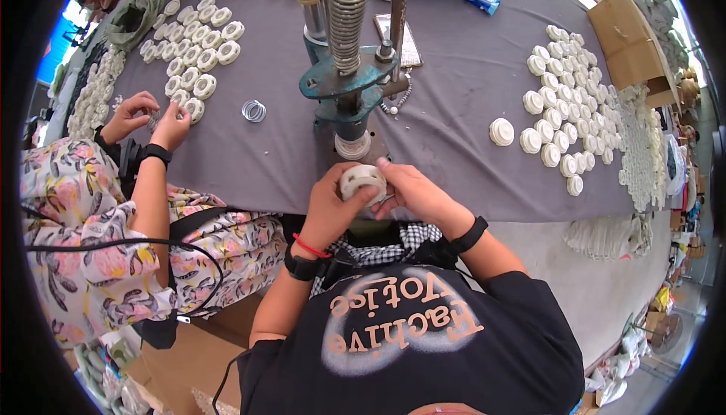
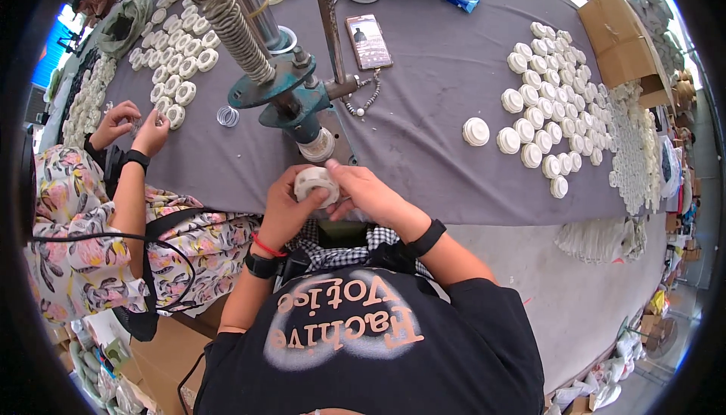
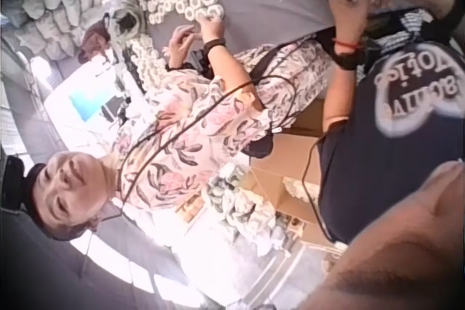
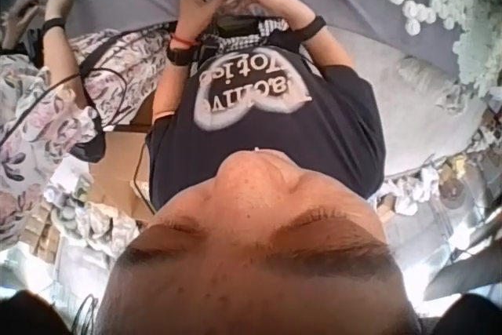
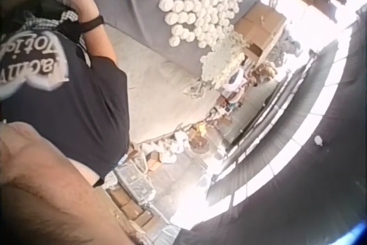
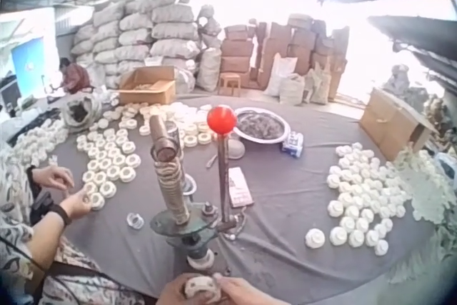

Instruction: Use a manual press machine to assemble white plastic components.

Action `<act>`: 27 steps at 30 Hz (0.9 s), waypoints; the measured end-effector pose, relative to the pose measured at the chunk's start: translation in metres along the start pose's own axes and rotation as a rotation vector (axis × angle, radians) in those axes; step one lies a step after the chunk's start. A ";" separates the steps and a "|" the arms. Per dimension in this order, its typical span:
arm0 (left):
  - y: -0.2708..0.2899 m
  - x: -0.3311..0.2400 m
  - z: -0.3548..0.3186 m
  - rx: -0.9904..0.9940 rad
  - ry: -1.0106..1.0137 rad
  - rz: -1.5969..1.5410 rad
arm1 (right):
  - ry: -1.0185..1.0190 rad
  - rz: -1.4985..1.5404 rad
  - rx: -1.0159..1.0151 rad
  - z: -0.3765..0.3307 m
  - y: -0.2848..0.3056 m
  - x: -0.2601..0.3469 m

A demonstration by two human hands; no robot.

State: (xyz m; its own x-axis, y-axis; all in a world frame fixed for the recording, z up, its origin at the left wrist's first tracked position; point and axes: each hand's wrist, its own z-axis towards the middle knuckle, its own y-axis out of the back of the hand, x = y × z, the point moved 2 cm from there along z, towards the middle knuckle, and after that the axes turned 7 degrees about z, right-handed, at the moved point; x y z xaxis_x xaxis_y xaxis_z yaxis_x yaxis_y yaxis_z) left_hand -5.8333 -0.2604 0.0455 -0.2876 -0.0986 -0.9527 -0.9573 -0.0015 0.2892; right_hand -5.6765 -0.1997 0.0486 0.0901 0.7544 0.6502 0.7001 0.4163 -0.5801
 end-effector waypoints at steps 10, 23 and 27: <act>0.001 0.007 0.004 0.031 0.272 -0.778 | 0.404 -0.343 -0.129 -0.030 -0.009 0.005; 0.003 -0.013 -0.013 -0.076 0.134 -0.524 | 0.670 -0.738 -0.176 -0.035 -0.024 0.020; 0.016 -0.069 -0.027 0.120 0.172 -0.762 | 0.416 -0.146 -0.073 -0.045 -0.009 0.008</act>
State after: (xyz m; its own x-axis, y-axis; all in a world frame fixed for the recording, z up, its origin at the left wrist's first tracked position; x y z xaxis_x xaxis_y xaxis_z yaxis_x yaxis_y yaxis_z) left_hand -5.8281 -0.2806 0.1185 0.4480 -0.2658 -0.8536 -0.8883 -0.0243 -0.4586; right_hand -5.6503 -0.2206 0.0811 0.2535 0.4161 0.8733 0.7737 0.4547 -0.4412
